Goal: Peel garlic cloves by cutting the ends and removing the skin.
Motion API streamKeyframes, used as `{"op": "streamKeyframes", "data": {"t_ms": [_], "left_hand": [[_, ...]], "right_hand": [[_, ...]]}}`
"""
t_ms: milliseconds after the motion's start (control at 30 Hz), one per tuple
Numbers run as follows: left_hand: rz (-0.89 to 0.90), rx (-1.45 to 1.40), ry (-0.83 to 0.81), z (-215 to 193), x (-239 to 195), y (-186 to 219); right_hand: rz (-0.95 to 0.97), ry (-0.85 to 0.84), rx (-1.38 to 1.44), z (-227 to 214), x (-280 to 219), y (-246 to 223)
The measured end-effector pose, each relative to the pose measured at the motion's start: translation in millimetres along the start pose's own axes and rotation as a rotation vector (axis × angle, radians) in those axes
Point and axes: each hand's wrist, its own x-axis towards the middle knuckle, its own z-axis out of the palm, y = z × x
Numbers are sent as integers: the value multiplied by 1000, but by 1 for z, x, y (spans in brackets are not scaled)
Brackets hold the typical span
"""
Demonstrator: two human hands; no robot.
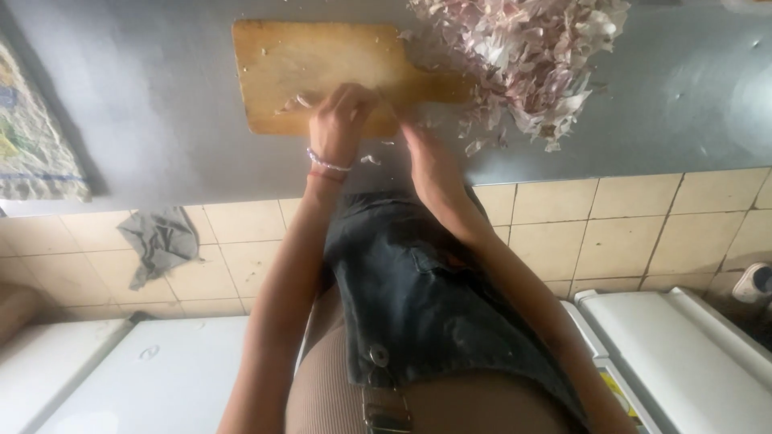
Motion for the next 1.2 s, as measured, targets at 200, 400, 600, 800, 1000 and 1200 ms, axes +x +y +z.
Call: {"op": "streamKeyframes", "data": {"t_ms": [200, 400, 600, 800, 1000, 1200], "left_hand": [[-4, -29, -48, -3, 4, 4], [-3, -70, -84, -7, 7, 6], [-2, -50, -65, -3, 5, 3], [2, -54, -51, -2, 3, 4], [25, -11, -107, -5, -1, 0], [-75, -15, -94, -5, 7, 17]], "right_hand": [[62, -49, 137, -5, 3, -10], [87, -88, 59, -23, 15, -27], [93, -73, -334, -1, 27, -41], [175, -162, -53, -9, 31, -31], [127, -98, -133, 16, 28, -14], [193, -177, -105, 3, 31, -20]]}}
